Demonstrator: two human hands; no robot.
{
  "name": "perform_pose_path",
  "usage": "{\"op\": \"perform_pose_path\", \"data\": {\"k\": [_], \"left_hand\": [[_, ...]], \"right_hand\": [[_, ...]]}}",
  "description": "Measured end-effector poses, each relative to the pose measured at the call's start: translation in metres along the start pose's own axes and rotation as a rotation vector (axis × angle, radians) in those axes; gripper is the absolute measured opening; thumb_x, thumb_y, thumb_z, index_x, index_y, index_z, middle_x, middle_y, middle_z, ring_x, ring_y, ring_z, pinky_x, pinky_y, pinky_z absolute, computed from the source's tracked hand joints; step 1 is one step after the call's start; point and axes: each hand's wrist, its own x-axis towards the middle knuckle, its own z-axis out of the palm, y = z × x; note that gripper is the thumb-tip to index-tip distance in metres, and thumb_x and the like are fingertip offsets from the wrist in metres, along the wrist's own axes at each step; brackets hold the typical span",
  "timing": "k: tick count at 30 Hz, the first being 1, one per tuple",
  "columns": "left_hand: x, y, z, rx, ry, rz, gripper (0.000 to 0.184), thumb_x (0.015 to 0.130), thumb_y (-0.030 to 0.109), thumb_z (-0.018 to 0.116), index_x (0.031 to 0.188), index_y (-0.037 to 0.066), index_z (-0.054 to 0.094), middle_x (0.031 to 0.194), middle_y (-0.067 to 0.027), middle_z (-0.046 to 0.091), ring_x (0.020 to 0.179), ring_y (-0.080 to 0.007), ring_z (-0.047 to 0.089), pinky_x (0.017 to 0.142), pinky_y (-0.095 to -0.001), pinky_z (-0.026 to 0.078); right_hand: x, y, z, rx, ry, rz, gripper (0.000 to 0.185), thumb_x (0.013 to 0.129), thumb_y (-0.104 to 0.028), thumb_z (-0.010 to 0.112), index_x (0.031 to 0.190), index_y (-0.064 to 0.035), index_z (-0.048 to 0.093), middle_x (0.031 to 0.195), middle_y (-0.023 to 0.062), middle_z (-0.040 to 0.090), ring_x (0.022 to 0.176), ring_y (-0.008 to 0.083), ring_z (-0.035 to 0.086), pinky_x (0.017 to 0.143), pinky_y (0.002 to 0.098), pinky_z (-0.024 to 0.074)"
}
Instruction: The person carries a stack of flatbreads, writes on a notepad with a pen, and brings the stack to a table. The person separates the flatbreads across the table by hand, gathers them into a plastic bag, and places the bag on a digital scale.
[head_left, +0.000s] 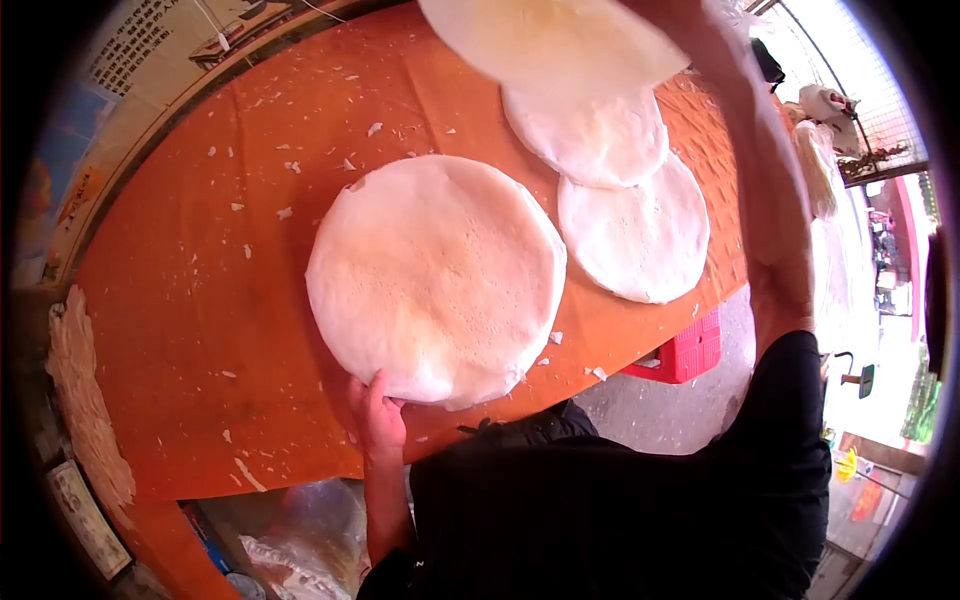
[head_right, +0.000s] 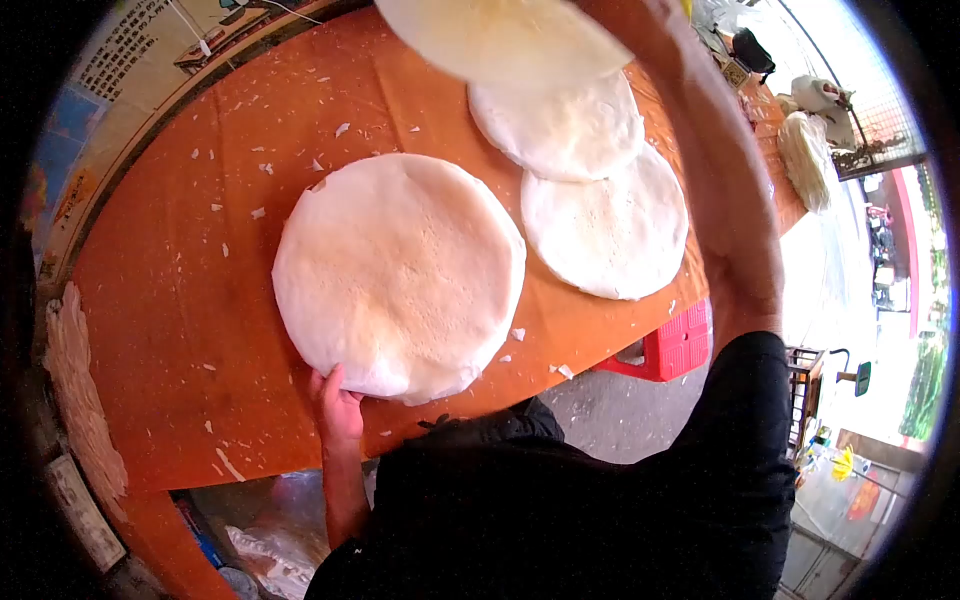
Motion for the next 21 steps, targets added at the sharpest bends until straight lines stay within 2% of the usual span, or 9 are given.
{"op": "perform_pose_path", "data": {"k": [4, 7, 10, 11, 13, 16, 17, 20, 21], "left_hand": [[-0.009, 0.009, 0.015, -0.037, -0.114, 0.047, 0.041, 0.091, 0.015, 0.051, 0.129, 0.002, 0.043, 0.129, -0.0119, 0.051, 0.112, -0.0272, 0.054, 0.086, -0.0378, 0.051], [-0.007, 0.005, 0.022, -0.099, -0.178, 0.077, 0.045, 0.094, 0.027, 0.049, 0.132, 0.005, 0.042, 0.129, -0.0099, 0.051, 0.114, -0.0250, 0.053, 0.088, -0.0384, 0.048], [-0.005, 0.008, 0.039, -0.163, -0.258, 0.055, 0.049, 0.096, 0.037, 0.045, 0.134, 0.006, 0.042, 0.128, -0.0082, 0.052, 0.114, -0.0226, 0.052, 0.086, -0.0376, 0.048], [-0.002, 0.008, 0.043, -0.180, -0.293, 0.044, 0.051, 0.097, 0.040, 0.042, 0.134, 0.005, 0.042, 0.126, -0.0082, 0.053, 0.114, -0.0223, 0.052, 0.085, -0.0370, 0.048], [0.006, 0.009, 0.050, -0.131, -0.357, 0.009, 0.050, 0.098, 0.039, 0.040, 0.131, 0.002, 0.043, 0.118, -0.0105, 0.058, 0.109, -0.0241, 0.055, 0.083, -0.0356, 0.050], [0.006, 0.005, 0.055, -0.056, -0.281, -0.043, 0.043, 0.098, 0.035, 0.042, 0.119, 0.000, 0.051, 0.101, -0.0127, 0.062, 0.091, -0.0247, 0.061, 0.084, -0.0363, 0.051], [0.006, 0.004, 0.051, -0.054, -0.282, -0.047, 0.043, 0.098, 0.035, 0.042, 0.119, 0.000, 0.051, 0.101, -0.0127, 0.062, 0.091, -0.0247, 0.061, 0.084, -0.0363, 0.051], [0.004, 0.005, 0.021, 0.217, -0.158, -0.005, 0.037, 0.096, 0.028, 0.046, 0.120, 0.000, 0.050, 0.102, -0.0124, 0.061, 0.092, -0.0234, 0.061, 0.084, -0.0342, 0.050], [0.001, 0.006, 0.011, 0.308, -0.105, 0.028, 0.035, 0.096, 0.025, 0.047, 0.120, 0.000, 0.050, 0.103, -0.0123, 0.060, 0.092, -0.0230, 0.060, 0.084, -0.0340, 0.050]], "right_hand": [[-0.088, -0.019, 0.109, -0.611, 0.302, -0.483, 0.021, 0.078, -0.020, 0.057, 0.069, -0.0032, 0.064, 0.066, 0.0164, 0.062, 0.061, 0.0287, 0.062, 0.059, 0.0415, 0.0476], [-0.150, -0.121, 0.081, 0.176, -0.704, -0.251, 0.020, 0.085, -0.022, 0.059, 0.091, -0.0064, 0.070, 0.084, 0.0075, 0.069, 0.077, 0.0186, 0.065, 0.071, 0.0377, 0.0494], [-0.224, -0.194, 0.044, 1.110, -1.001, -0.050, 0.062, 0.081, -0.049, 0.066, 0.124, -0.0059, 0.057, 0.112, 0.0172, 0.063, 0.097, 0.0367, 0.062, 0.085, 0.0469, 0.0506], [-0.238, -0.203, 0.048, 1.110, -1.001, -0.041, 0.062, 0.081, -0.049, 0.066, 0.124, -0.0059, 0.057, 0.112, 0.0172, 0.063, 0.097, 0.0367, 0.062, 0.085, 0.0469, 0.0506], [-0.245, -0.210, 0.045, 0.955, -0.614, -0.107, 0.019, 0.073, -0.022, 0.061, 0.078, -0.0053, 0.067, 0.073, 0.0186, 0.064, 0.070, 0.0356, 0.063, 0.064, 0.0449, 0.0511], [-0.239, -0.183, 0.098, 0.952, -0.758, 0.019, 0.007, 0.066, -0.015, 0.062, 0.065, -0.0078, 0.063, 0.072, 0.0165, 0.063, 0.067, 0.0326, 0.062, 0.065, 0.0427, 0.0503], [-0.203, -0.146, 0.069, 0.895, -0.872, 0.012, 0.014, 0.078, -0.016, 0.058, 0.083, -0.0100, 0.069, 0.081, 0.0109, 0.065, 0.085, 0.0253, 0.062, 0.086, 0.0371, 0.0463], [-0.149, -0.043, 0.073, 0.804, -0.564, 0.013, 0.014, 0.081, -0.021, 0.063, 0.086, -0.0098, 0.070, 0.080, 0.0071, 0.067, 0.070, 0.0181, 0.062, 0.068, 0.0328, 0.0495], [-0.122, -0.022, 0.039, 0.627, -0.451, 0.103, 0.020, 0.078, -0.016, 0.056, 0.093, -0.0082, 0.067, 0.084, 0.0120, 0.066, 0.081, 0.0287, 0.063, 0.072, 0.0421, 0.0504]]}}
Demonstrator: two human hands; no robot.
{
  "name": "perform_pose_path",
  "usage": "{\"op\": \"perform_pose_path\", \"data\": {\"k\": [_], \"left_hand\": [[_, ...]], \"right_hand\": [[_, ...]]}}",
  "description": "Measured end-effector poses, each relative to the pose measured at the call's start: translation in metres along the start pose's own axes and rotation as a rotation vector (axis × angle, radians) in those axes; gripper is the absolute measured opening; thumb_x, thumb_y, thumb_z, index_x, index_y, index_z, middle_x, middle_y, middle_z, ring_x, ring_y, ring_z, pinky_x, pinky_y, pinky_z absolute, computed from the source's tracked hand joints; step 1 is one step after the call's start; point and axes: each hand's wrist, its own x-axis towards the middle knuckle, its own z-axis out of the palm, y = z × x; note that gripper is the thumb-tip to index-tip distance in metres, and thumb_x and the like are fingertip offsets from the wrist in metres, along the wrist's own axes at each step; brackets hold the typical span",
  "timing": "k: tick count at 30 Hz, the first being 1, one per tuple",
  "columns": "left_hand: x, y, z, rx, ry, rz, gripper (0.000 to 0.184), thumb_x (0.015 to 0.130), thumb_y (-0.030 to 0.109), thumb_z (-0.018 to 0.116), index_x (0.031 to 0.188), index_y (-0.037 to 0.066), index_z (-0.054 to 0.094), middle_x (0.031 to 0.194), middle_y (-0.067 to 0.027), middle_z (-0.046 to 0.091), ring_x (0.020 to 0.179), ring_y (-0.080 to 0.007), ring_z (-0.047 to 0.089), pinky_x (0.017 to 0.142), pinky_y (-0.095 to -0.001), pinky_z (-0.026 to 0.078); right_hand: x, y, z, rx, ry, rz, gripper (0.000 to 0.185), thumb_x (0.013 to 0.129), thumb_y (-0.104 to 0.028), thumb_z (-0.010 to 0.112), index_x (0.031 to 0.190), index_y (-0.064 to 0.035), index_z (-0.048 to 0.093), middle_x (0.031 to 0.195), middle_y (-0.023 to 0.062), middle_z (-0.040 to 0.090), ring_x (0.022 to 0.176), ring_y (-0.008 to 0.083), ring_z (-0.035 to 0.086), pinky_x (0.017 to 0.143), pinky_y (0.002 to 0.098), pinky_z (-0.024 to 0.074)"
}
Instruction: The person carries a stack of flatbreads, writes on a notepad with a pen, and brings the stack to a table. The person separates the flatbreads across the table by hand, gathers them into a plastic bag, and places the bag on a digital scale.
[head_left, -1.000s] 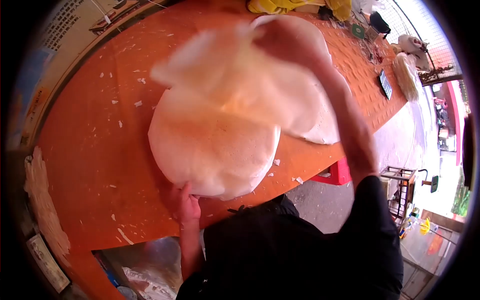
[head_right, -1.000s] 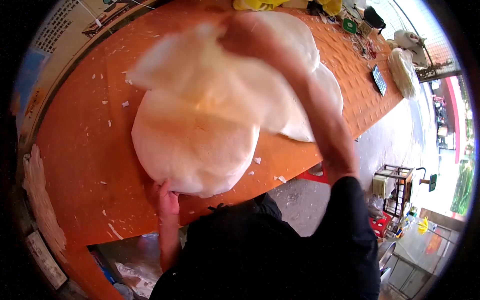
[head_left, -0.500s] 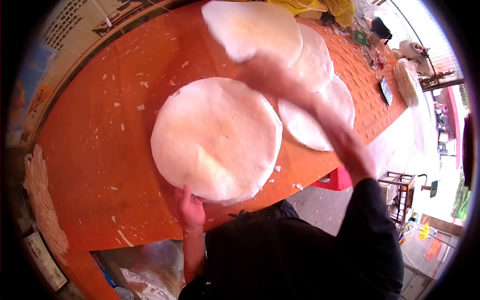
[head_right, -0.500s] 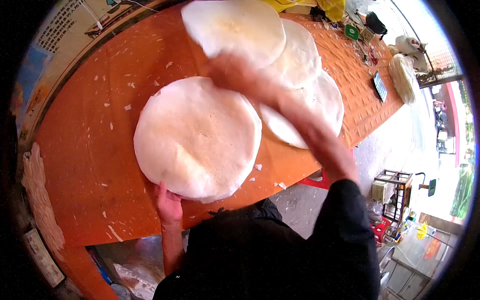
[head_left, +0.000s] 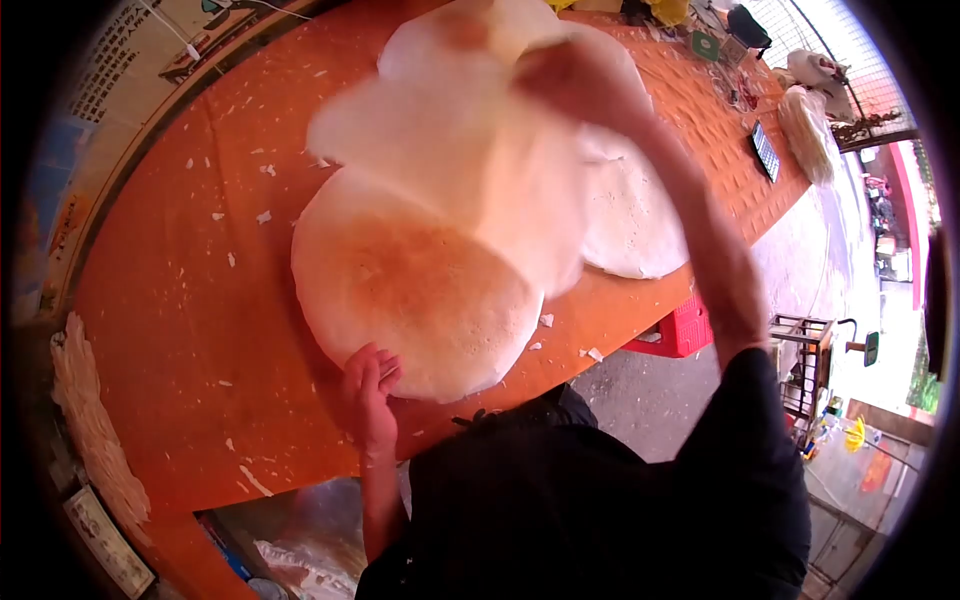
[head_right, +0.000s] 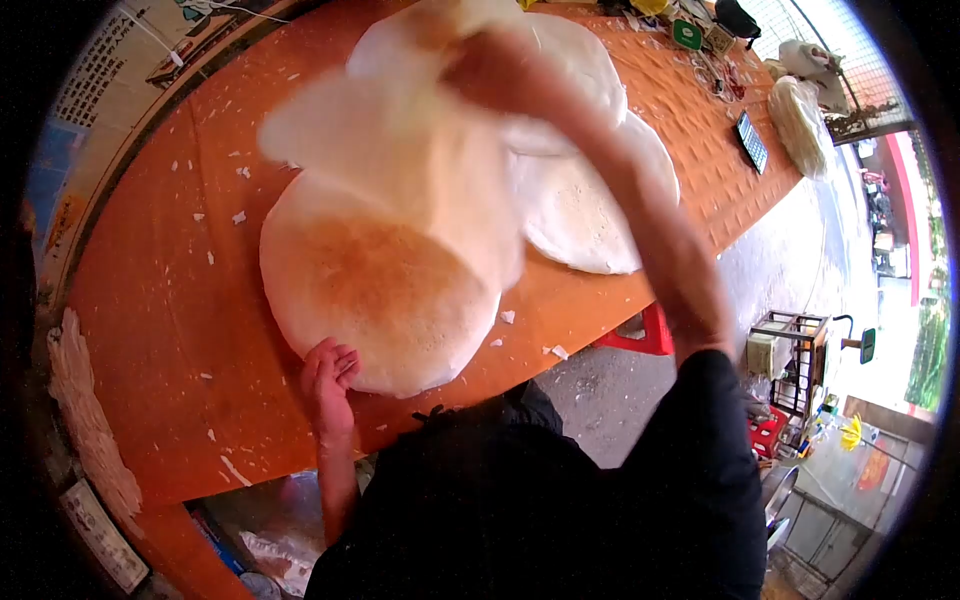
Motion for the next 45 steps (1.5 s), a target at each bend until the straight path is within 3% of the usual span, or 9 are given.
{"op": "perform_pose_path", "data": {"k": [1, 7, 11, 14, 22, 28, 34, 40, 45], "left_hand": [[-0.003, -0.001, -0.009, 0.093, 0.052, 0.019, 0.033, 0.095, 0.022, 0.048, 0.120, 0.000, 0.050, 0.103, -0.0122, 0.059, 0.093, -0.0225, 0.060, 0.084, -0.0339, 0.050], [-0.007, -0.002, -0.043, 0.121, 0.233, 0.034, 0.031, 0.092, 0.017, 0.053, 0.117, -0.001, 0.051, 0.104, -0.0120, 0.058, 0.091, -0.0220, 0.059, 0.082, -0.0331, 0.050], [-0.004, 0.000, -0.052, 0.101, 0.353, 0.025, 0.039, 0.089, 0.015, 0.057, 0.123, -0.003, 0.048, 0.106, -0.0129, 0.057, 0.097, -0.0228, 0.057, 0.084, -0.0334, 0.050], [-0.002, -0.003, -0.062, -0.082, 0.288, -0.071, 0.043, 0.091, 0.017, 0.056, 0.127, -0.003, 0.045, 0.110, -0.0142, 0.057, 0.101, -0.0243, 0.056, 0.086, -0.0353, 0.049], [-0.003, 0.001, -0.070, -0.460, 0.085, -0.151, 0.042, 0.095, 0.020, 0.051, 0.132, 0.002, 0.044, 0.123, -0.0120, 0.054, 0.112, -0.0227, 0.052, 0.096, -0.0372, 0.043], [-0.001, 0.023, -0.005, -0.417, -0.043, -0.020, 0.050, 0.093, 0.021, 0.055, 0.136, 0.003, 0.039, 0.135, -0.0095, 0.047, 0.123, -0.0248, 0.045, 0.103, -0.0408, 0.036], [-0.009, 0.037, 0.016, -0.117, -0.174, 0.171, 0.055, 0.091, 0.037, 0.058, 0.128, -0.002, 0.047, 0.122, -0.0072, 0.054, 0.111, -0.0177, 0.049, 0.096, -0.0335, 0.038], [-0.003, 0.028, 0.011, -0.441, -0.124, 0.159, 0.055, 0.093, 0.036, 0.055, 0.129, -0.003, 0.045, 0.125, -0.0080, 0.052, 0.117, -0.0189, 0.045, 0.100, -0.0339, 0.034], [0.017, 0.007, -0.010, -0.450, 0.019, 0.052, 0.046, 0.091, 0.022, 0.057, 0.129, -0.002, 0.046, 0.125, -0.0084, 0.052, 0.115, -0.0225, 0.048, 0.100, -0.0358, 0.037]], "right_hand": [[0.028, 0.024, -0.026, -0.271, 0.066, 0.209, 0.021, 0.081, -0.019, 0.054, 0.069, -0.0043, 0.064, 0.064, 0.0151, 0.060, 0.059, 0.0242, 0.059, 0.058, 0.0392, 0.0468], [0.038, 0.023, -0.142, -0.769, 0.652, -0.383, 0.016, 0.082, -0.012, 0.055, 0.077, -0.0017, 0.066, 0.069, 0.0157, 0.063, 0.062, 0.0282, 0.062, 0.061, 0.0414, 0.0490], [0.005, 0.019, -0.097, -0.481, 0.500, -0.061, 0.015, 0.084, -0.011, 0.057, 0.084, -0.0021, 0.069, 0.075, 0.0115, 0.068, 0.065, 0.0248, 0.065, 0.061, 0.0347, 0.0532], [-0.028, 0.070, 0.002, -0.848, -0.093, 0.063, 0.020, 0.078, -0.018, 0.063, 0.097, -0.0123, 0.067, 0.087, 0.0074, 0.067, 0.072, 0.0227, 0.064, 0.070, 0.0362, 0.0507], [-0.118, 0.037, 0.087, -0.039, -0.051, 0.205, 0.022, 0.080, -0.010, 0.064, 0.101, -0.0030, 0.066, 0.094, 0.0145, 0.066, 0.081, 0.0311, 0.064, 0.072, 0.0371, 0.0507], [-0.130, -0.084, 0.123, 0.780, -0.467, 0.236, 0.057, 0.074, -0.035, 0.078, 0.118, -0.0036, 0.059, 0.097, 0.0208, 0.066, 0.084, 0.0278, 0.066, 0.074, 0.0347, 0.0533], [-0.134, -0.136, 0.152, 0.826, -0.473, 0.140, 0.076, 0.062, -0.038, 0.083, 0.119, 0.0044, 0.055, 0.098, 0.0258, 0.064, 0.085, 0.0316, 0.066, 0.074, 0.0374, 0.0530], [-0.134, -0.151, 0.147, 0.584, -0.252, -0.116, 0.061, 0.066, -0.024, 0.079, 0.116, 0.0028, 0.056, 0.099, 0.0223, 0.062, 0.086, 0.0327, 0.063, 0.071, 0.0388, 0.0500], [-0.141, -0.147, 0.157, 0.607, -0.070, -0.084, 0.040, 0.066, -0.015, 0.062, 0.103, 0.0015, 0.059, 0.068, 0.0201, 0.057, 0.063, 0.0372, 0.058, 0.058, 0.0436, 0.0503]]}}
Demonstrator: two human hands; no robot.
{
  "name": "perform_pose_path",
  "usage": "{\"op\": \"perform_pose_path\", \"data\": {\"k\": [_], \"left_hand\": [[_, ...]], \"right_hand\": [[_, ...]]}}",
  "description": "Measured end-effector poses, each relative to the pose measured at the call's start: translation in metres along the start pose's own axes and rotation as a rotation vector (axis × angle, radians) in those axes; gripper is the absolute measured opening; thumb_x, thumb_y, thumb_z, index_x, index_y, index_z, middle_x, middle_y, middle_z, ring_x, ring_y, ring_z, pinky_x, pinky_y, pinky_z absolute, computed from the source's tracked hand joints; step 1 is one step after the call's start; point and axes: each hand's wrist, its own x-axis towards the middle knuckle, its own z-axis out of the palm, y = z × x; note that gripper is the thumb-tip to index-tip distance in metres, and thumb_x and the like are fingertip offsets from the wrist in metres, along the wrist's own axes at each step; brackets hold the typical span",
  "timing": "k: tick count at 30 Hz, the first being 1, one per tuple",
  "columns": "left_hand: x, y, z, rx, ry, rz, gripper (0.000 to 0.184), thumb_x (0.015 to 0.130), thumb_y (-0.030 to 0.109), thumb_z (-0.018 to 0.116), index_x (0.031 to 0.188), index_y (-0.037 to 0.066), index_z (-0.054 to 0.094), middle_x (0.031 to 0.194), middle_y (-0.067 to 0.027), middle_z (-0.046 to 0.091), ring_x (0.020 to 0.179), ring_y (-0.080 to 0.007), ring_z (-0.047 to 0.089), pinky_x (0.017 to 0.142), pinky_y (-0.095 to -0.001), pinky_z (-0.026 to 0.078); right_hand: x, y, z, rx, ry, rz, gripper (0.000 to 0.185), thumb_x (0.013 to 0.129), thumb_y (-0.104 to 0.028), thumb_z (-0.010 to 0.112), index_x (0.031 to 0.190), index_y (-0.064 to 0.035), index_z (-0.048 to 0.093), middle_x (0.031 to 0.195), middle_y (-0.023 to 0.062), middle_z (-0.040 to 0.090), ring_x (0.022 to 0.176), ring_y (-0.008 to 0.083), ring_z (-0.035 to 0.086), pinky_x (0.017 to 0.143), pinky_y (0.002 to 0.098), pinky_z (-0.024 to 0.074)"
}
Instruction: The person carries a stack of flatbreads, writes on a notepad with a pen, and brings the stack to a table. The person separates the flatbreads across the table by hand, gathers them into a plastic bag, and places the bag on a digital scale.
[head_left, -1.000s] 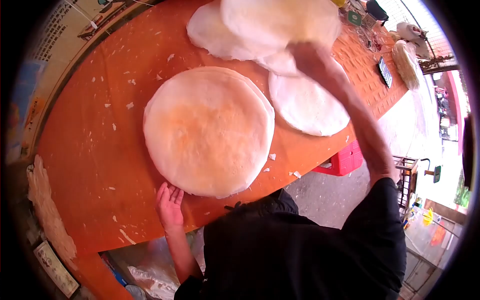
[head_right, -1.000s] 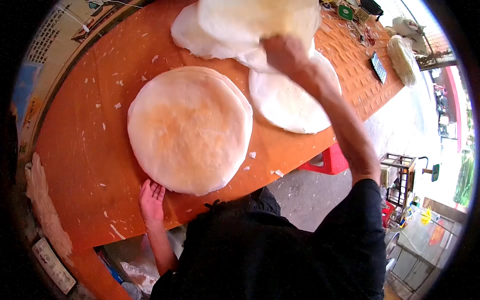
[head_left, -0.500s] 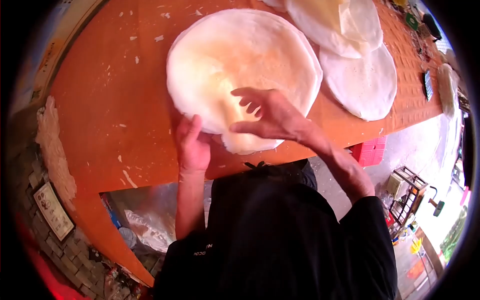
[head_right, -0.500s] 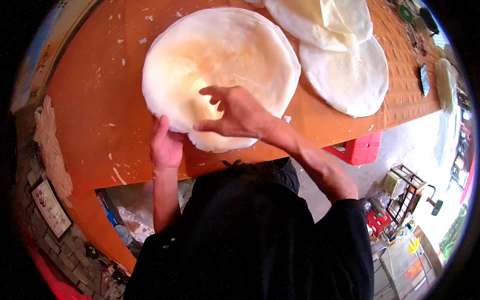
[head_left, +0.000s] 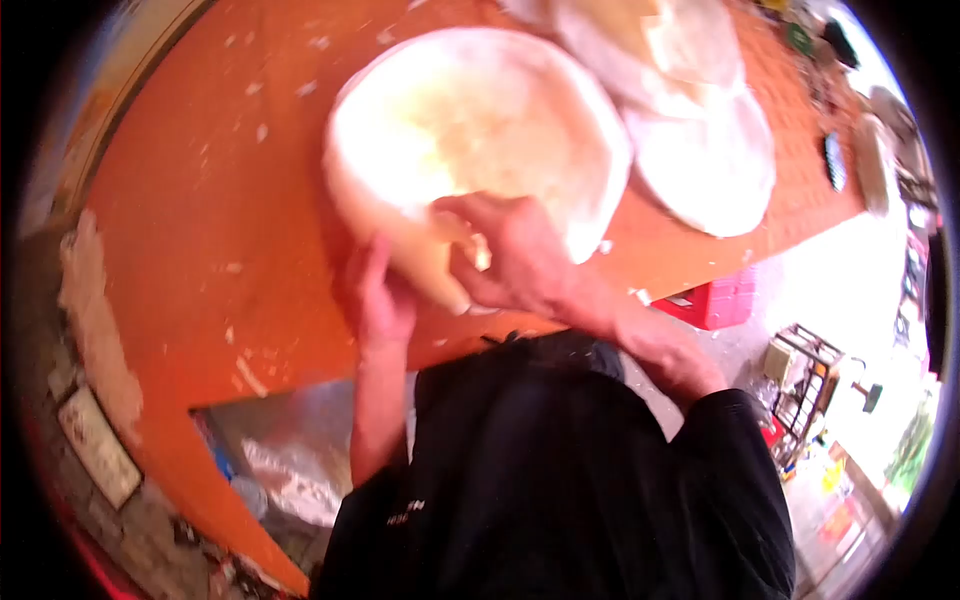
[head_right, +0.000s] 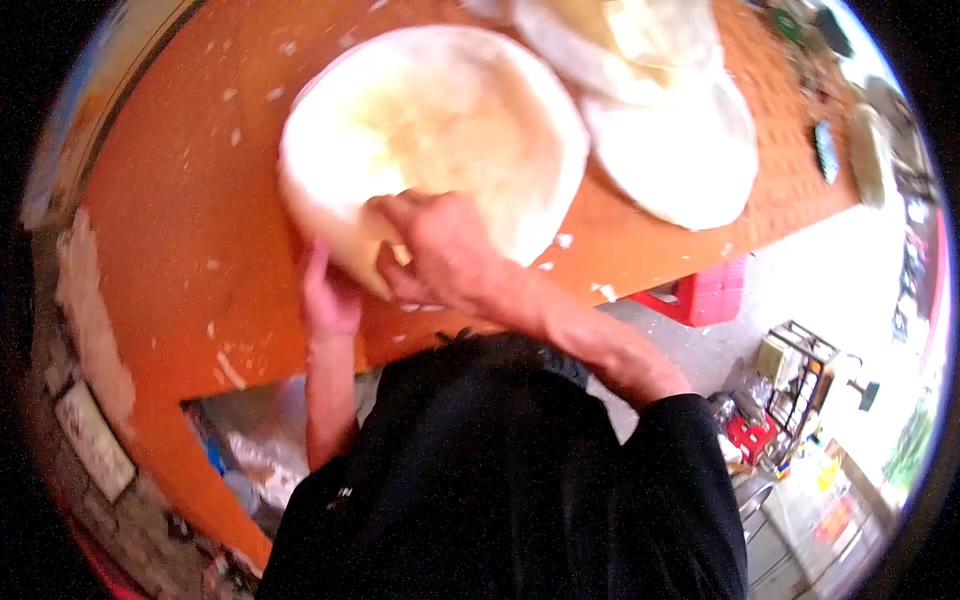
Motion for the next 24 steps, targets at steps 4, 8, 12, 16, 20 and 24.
{"op": "perform_pose_path", "data": {"k": [4, 8, 12, 16, 20, 24], "left_hand": [[-0.001, 0.010, 0.001, -0.078, 0.019, -0.083, 0.049, 0.090, 0.021, 0.054, 0.132, -0.001, 0.043, 0.129, -0.0104, 0.050, 0.119, -0.0245, 0.046, 0.102, -0.0388, 0.037], [-0.001, 0.015, 0.006, 0.068, -0.047, -0.064, 0.054, 0.088, 0.018, 0.057, 0.135, -0.001, 0.039, 0.134, -0.0116, 0.046, 0.122, -0.0254, 0.044, 0.104, -0.0398, 0.035], [0.011, 0.003, -0.021, 0.256, -0.010, -0.021, 0.055, 0.084, 0.010, 0.062, 0.133, -0.002, 0.041, 0.133, -0.0117, 0.048, 0.120, -0.0246, 0.046, 0.103, -0.0386, 0.035], [0.017, 0.006, -0.041, 0.231, 0.067, -0.059, 0.051, 0.083, 0.008, 0.063, 0.130, -0.002, 0.045, 0.129, -0.0112, 0.050, 0.117, -0.0228, 0.048, 0.100, -0.0367, 0.038], [0.006, 0.027, -0.024, 0.862, 0.245, 0.449, 0.044, 0.087, 0.011, 0.063, 0.125, -0.003, 0.048, 0.121, -0.0106, 0.053, 0.111, -0.0192, 0.051, 0.093, -0.0300, 0.043], [0.007, 0.048, 0.016, 0.776, 0.138, 0.460, 0.038, 0.087, 0.008, 0.061, 0.121, -0.003, 0.050, 0.117, -0.0119, 0.054, 0.106, -0.0193, 0.055, 0.089, -0.0296, 0.047]], "right_hand": [[0.001, 0.000, 0.026, -0.384, 0.055, -0.086, 0.039, 0.065, -0.011, 0.061, 0.102, 0.0030, 0.059, 0.073, 0.0124, 0.057, 0.063, 0.0289, 0.058, 0.056, 0.0389, 0.0487], [0.011, 0.005, 0.017, -0.457, -0.053, 0.057, 0.030, 0.067, -0.008, 0.062, 0.096, 0.0008, 0.062, 0.076, 0.0149, 0.061, 0.065, 0.0319, 0.060, 0.056, 0.0396, 0.0486], [0.018, 0.032, -0.069, 0.065, 0.119, 0.251, 0.015, 0.071, -0.011, 0.063, 0.085, -0.0086, 0.069, 0.068, 0.0137, 0.065, 0.064, 0.0262, 0.065, 0.058, 0.0371, 0.0510], [0.016, 0.035, -0.205, 0.208, 0.305, 0.406, 0.016, 0.084, -0.018, 0.066, 0.086, -0.0024, 0.071, 0.077, 0.0024, 0.069, 0.067, 0.0086, 0.060, 0.060, 0.0281, 0.0496], [-0.010, 0.025, -0.303, 0.232, 0.462, 0.295, 0.019, 0.086, -0.012, 0.064, 0.099, 0.0000, 0.069, 0.088, 0.0051, 0.070, 0.076, 0.0115, 0.065, 0.070, 0.0239, 0.0510], [0.002, -0.023, -0.350, -0.840, 0.606, 0.064, 0.015, 0.084, -0.013, 0.059, 0.086, -0.0019, 0.070, 0.076, 0.0085, 0.069, 0.062, 0.0172, 0.065, 0.058, 0.0279, 0.0523]]}}
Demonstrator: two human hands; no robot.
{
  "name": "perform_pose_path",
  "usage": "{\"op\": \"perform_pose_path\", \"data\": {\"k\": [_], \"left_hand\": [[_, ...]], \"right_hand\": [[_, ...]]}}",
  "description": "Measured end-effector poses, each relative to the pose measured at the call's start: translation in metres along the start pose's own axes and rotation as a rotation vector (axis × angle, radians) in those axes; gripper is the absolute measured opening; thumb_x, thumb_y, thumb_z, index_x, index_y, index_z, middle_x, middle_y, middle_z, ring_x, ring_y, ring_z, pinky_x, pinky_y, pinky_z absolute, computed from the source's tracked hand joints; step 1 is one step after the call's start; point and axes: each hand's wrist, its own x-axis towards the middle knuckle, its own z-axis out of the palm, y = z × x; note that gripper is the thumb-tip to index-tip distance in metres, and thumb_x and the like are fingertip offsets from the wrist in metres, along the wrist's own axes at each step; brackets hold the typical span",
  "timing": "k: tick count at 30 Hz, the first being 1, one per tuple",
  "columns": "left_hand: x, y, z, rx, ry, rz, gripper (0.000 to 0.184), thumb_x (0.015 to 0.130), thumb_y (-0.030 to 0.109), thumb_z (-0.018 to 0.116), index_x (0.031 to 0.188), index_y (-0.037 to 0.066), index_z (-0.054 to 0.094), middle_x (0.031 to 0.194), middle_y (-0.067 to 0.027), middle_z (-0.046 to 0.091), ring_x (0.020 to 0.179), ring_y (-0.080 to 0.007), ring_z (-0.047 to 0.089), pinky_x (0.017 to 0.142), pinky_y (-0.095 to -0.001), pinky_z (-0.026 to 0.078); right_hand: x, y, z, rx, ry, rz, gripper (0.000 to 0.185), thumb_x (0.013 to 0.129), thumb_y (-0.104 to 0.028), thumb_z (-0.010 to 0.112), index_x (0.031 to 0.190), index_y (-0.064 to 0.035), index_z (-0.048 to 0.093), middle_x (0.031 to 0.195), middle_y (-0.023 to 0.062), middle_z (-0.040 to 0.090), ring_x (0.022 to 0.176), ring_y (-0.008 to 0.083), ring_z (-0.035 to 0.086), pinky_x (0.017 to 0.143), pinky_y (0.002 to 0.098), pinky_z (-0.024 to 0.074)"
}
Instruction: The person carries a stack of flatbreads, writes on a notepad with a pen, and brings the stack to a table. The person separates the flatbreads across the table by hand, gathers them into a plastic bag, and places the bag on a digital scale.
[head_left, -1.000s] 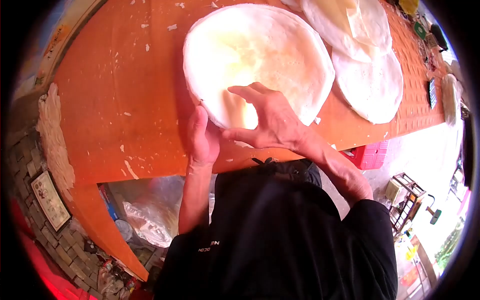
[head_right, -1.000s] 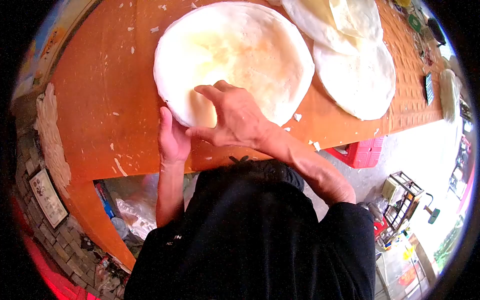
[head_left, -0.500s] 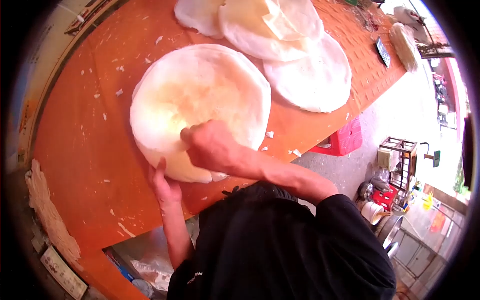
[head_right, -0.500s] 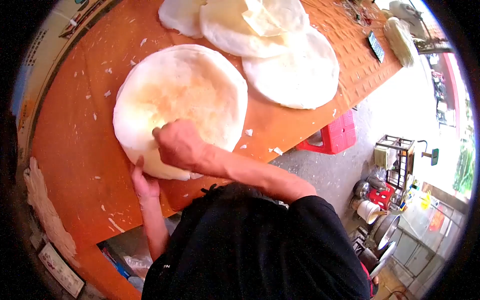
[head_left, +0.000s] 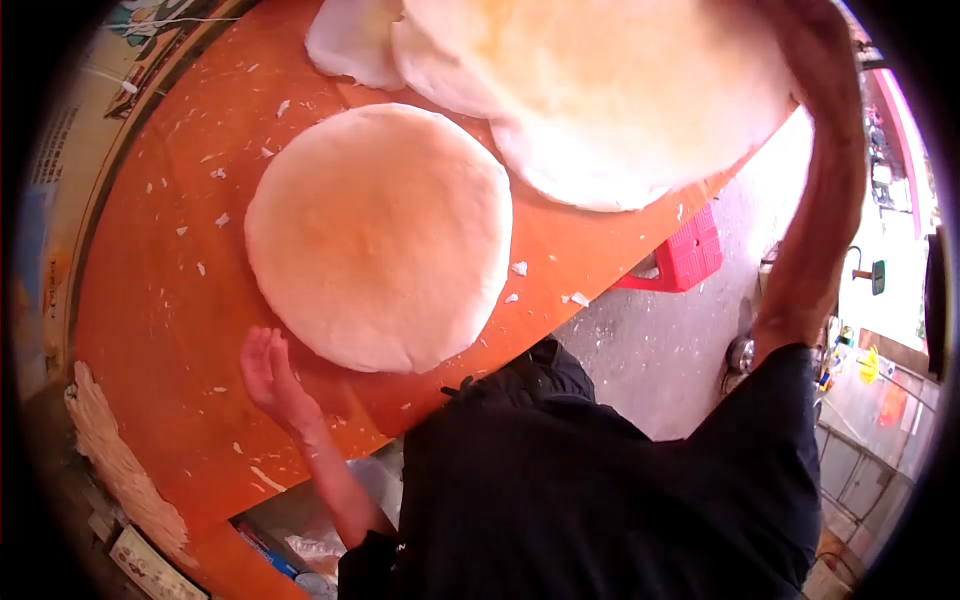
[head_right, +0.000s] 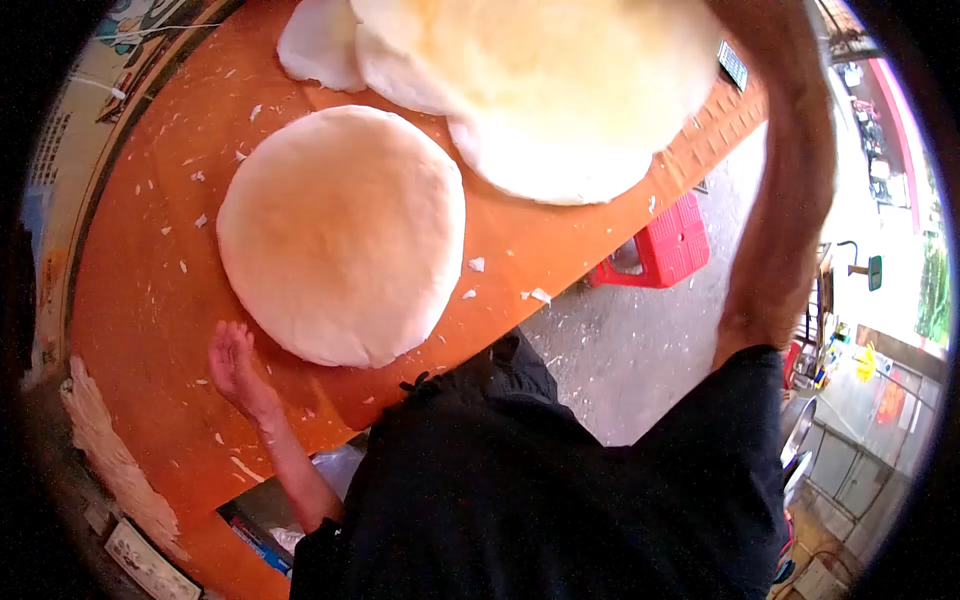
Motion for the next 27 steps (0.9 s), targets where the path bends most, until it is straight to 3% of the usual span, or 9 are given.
{"op": "perform_pose_path", "data": {"k": [3, 6, 7, 9, 13, 14, 15, 19, 27], "left_hand": [[-0.010, 0.015, 0.031, -0.016, -0.186, -0.048, 0.035, 0.087, 0.006, 0.059, 0.120, -0.005, 0.050, 0.115, -0.0115, 0.055, 0.102, -0.0194, 0.057, 0.087, -0.0308, 0.049], [-0.027, 0.010, 0.061, -0.044, -0.301, -0.066, 0.031, 0.088, 0.005, 0.057, 0.117, -0.005, 0.051, 0.110, -0.0125, 0.056, 0.098, -0.0195, 0.059, 0.085, -0.0312, 0.049], [-0.029, 0.007, 0.068, -0.060, -0.366, -0.082, 0.030, 0.088, 0.004, 0.057, 0.116, -0.006, 0.051, 0.108, -0.0127, 0.056, 0.098, -0.0192, 0.059, 0.084, -0.0312, 0.049], [-0.034, 0.003, 0.075, -0.036, -0.436, -0.069, 0.031, 0.088, 0.004, 0.057, 0.116, -0.006, 0.050, 0.108, -0.0127, 0.055, 0.099, -0.0187, 0.058, 0.085, -0.0300, 0.048], [-0.041, 0.005, 0.081, -0.040, -0.517, -0.060, 0.034, 0.089, 0.007, 0.056, 0.120, -0.005, 0.047, 0.110, -0.0107, 0.055, 0.101, -0.0186, 0.057, 0.086, -0.0308, 0.048], [-0.041, 0.006, 0.081, -0.013, -0.505, -0.080, 0.035, 0.088, 0.005, 0.056, 0.120, -0.006, 0.047, 0.109, -0.0117, 0.055, 0.101, -0.0187, 0.056, 0.086, -0.0295, 0.047], [-0.041, 0.007, 0.080, 0.012, -0.489, -0.099, 0.036, 0.088, 0.004, 0.057, 0.121, -0.007, 0.046, 0.109, -0.0128, 0.054, 0.101, -0.0189, 0.055, 0.087, -0.0281, 0.046], [-0.041, 0.003, 0.075, 0.049, -0.453, -0.110, 0.038, 0.088, 0.006, 0.058, 0.122, -0.007, 0.045, 0.109, -0.0127, 0.054, 0.101, -0.0187, 0.054, 0.087, -0.0279, 0.045], [-0.059, 0.008, 0.097, 0.045, -0.464, -0.093, 0.035, 0.088, 0.004, 0.056, 0.121, -0.005, 0.047, 0.108, -0.0120, 0.055, 0.099, -0.0183, 0.057, 0.085, -0.0306, 0.048]], "right_hand": [[-0.002, -0.001, -0.030, -0.174, 0.084, -0.064, 0.015, 0.086, -0.011, 0.058, 0.091, -0.0019, 0.069, 0.079, 0.0079, 0.069, 0.066, 0.0146, 0.065, 0.060, 0.0265, 0.0518], [-0.043, 0.016, -0.051, -0.373, -0.232, -0.060, 0.017, 0.089, -0.008, 0.059, 0.102, -0.0027, 0.068, 0.092, 0.0069, 0.070, 0.081, 0.0141, 0.066, 0.074, 0.0264, 0.0516], [-0.059, -0.011, -0.032, -0.073, -0.270, -0.070, 0.020, 0.086, 0.000, 0.056, 0.103, -0.0030, 0.066, 0.097, 0.0095, 0.070, 0.085, 0.0171, 0.067, 0.077, 0.0277, 0.0518], [-0.094, -0.028, 0.008, -0.288, -0.406, -0.160, 0.029, 0.074, 0.007, 0.057, 0.100, -0.0029, 0.066, 0.093, 0.0103, 0.068, 0.080, 0.0277, 0.066, 0.075, 0.0329, 0.0529], [-0.209, 0.009, 0.110, -0.194, -0.797, 0.005, 0.013, 0.080, -0.015, 0.057, 0.090, -0.0079, 0.061, 0.084, 0.0156, 0.062, 0.077, 0.0331, 0.062, 0.065, 0.0430, 0.0516], [-0.243, 0.017, 0.124, -0.028, -0.750, 0.063, 0.017, 0.077, -0.020, 0.063, 0.088, -0.0075, 0.059, 0.084, 0.0162, 0.060, 0.078, 0.0344, 0.061, 0.066, 0.0445, 0.0505], [-0.262, 0.022, 0.129, 0.022, -0.969, 0.130, 0.033, 0.075, -0.028, 0.070, 0.099, -0.0069, 0.060, 0.090, 0.0147, 0.059, 0.086, 0.0346, 0.059, 0.075, 0.0451, 0.0470], [-0.254, 0.030, 0.127, 0.086, -0.912, 0.153, 0.036, 0.072, -0.029, 0.073, 0.099, -0.0071, 0.065, 0.089, 0.0159, 0.062, 0.085, 0.0340, 0.060, 0.075, 0.0446, 0.0474], [-0.119, 0.074, 0.202, 0.066, -0.329, 0.230, 0.030, 0.075, -0.027, 0.071, 0.097, -0.0070, 0.066, 0.083, 0.0143, 0.064, 0.080, 0.0319, 0.062, 0.070, 0.0419, 0.0481]]}}
